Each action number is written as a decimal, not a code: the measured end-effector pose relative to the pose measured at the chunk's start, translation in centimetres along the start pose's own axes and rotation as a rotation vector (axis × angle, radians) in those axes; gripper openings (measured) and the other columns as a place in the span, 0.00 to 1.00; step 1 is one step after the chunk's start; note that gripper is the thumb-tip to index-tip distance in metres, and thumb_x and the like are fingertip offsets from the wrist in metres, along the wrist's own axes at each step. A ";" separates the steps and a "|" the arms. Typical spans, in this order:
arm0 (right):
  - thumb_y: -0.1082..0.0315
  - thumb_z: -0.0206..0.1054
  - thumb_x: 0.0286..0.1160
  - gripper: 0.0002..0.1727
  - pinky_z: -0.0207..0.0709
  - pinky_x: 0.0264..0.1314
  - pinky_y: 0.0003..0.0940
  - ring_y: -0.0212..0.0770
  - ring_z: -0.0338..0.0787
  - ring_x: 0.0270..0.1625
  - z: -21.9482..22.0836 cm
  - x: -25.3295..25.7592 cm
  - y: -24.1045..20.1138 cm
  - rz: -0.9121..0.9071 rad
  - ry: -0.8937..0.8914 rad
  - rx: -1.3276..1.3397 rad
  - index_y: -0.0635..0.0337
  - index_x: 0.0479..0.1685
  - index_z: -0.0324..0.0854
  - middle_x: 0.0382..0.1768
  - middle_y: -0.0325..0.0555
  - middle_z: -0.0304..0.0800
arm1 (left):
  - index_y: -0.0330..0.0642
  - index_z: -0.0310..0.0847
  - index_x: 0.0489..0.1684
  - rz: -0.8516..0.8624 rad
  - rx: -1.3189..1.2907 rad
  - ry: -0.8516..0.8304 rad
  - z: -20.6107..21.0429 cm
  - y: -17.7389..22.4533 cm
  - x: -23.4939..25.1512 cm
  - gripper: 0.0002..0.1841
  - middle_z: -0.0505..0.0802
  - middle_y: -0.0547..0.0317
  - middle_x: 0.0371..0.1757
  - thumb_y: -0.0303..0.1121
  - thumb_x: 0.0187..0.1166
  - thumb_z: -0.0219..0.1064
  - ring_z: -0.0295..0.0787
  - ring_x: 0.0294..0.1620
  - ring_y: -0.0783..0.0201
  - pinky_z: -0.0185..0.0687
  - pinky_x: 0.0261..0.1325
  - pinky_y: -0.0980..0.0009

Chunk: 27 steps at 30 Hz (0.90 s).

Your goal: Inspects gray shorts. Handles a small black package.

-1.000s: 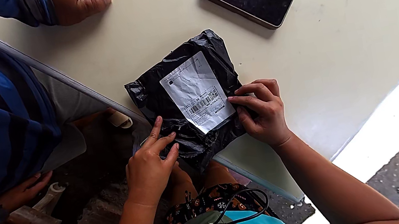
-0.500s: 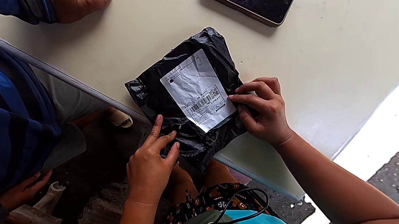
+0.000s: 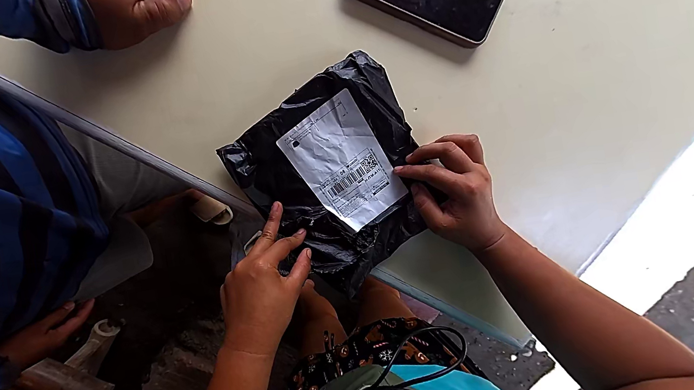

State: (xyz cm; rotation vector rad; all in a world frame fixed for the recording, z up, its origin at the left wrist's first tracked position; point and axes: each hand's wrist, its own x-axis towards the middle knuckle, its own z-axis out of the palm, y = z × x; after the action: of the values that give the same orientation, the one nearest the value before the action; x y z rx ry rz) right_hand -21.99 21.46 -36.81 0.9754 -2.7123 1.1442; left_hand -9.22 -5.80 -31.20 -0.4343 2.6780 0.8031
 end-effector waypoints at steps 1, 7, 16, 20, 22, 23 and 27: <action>0.67 0.60 0.74 0.16 0.66 0.71 0.49 0.54 0.80 0.67 0.0 0.0 0.0 0.001 0.001 0.001 0.55 0.49 0.95 0.56 0.50 0.92 | 0.58 0.95 0.58 0.000 0.004 0.001 0.0 0.0 0.0 0.17 0.78 0.72 0.85 0.50 0.79 0.67 0.95 0.57 0.54 0.86 0.45 0.43; 0.67 0.60 0.74 0.16 0.65 0.72 0.50 0.54 0.80 0.67 0.0 -0.1 0.1 0.000 0.002 0.001 0.55 0.49 0.95 0.56 0.50 0.92 | 0.58 0.95 0.58 0.001 0.003 0.002 0.0 0.1 0.0 0.17 0.78 0.72 0.85 0.49 0.79 0.67 0.96 0.53 0.54 0.85 0.42 0.44; 0.66 0.60 0.74 0.16 0.66 0.70 0.48 0.54 0.80 0.66 0.1 0.0 0.1 0.002 0.007 -0.002 0.55 0.49 0.95 0.56 0.50 0.91 | 0.57 0.95 0.58 0.005 -0.010 0.000 0.0 0.0 0.0 0.17 0.78 0.71 0.85 0.48 0.79 0.67 0.96 0.52 0.54 0.86 0.42 0.45; 0.67 0.60 0.74 0.16 0.66 0.71 0.49 0.54 0.80 0.67 0.2 0.0 0.1 0.005 0.014 -0.001 0.55 0.48 0.95 0.56 0.51 0.92 | 0.56 0.92 0.64 0.034 0.016 -0.035 0.0 -0.1 -0.3 0.23 0.74 0.68 0.88 0.56 0.83 0.61 0.96 0.52 0.53 0.87 0.42 0.46; 0.67 0.60 0.74 0.16 0.66 0.70 0.49 0.54 0.80 0.66 0.2 0.0 0.0 0.009 0.018 -0.001 0.55 0.47 0.95 0.55 0.50 0.92 | 0.54 0.89 0.69 0.056 0.017 -0.008 0.2 -0.3 -1.0 0.30 0.75 0.63 0.88 0.63 0.83 0.55 0.96 0.52 0.52 0.87 0.41 0.48; 0.67 0.60 0.74 0.16 0.67 0.70 0.49 0.54 0.80 0.67 0.2 0.0 0.1 0.012 0.020 -0.001 0.55 0.47 0.95 0.55 0.50 0.92 | 0.52 0.87 0.71 0.064 0.005 0.019 0.3 -0.5 -1.4 0.34 0.76 0.59 0.87 0.66 0.82 0.54 0.96 0.54 0.52 0.88 0.43 0.49; 0.67 0.60 0.74 0.16 0.67 0.70 0.49 0.54 0.81 0.67 0.3 0.1 0.1 0.019 0.022 0.001 0.54 0.47 0.95 0.56 0.49 0.92 | 0.45 0.83 0.75 0.065 -0.083 0.163 -0.1 -2.0 -3.9 0.41 0.82 0.49 0.81 0.71 0.77 0.57 0.90 0.68 0.53 0.89 0.58 0.55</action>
State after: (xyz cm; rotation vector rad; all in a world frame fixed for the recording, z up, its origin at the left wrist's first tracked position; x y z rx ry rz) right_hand -22.04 21.30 -37.06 0.9339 -2.7096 1.1518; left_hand -4.94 -6.66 -30.55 -0.4526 2.8291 0.9378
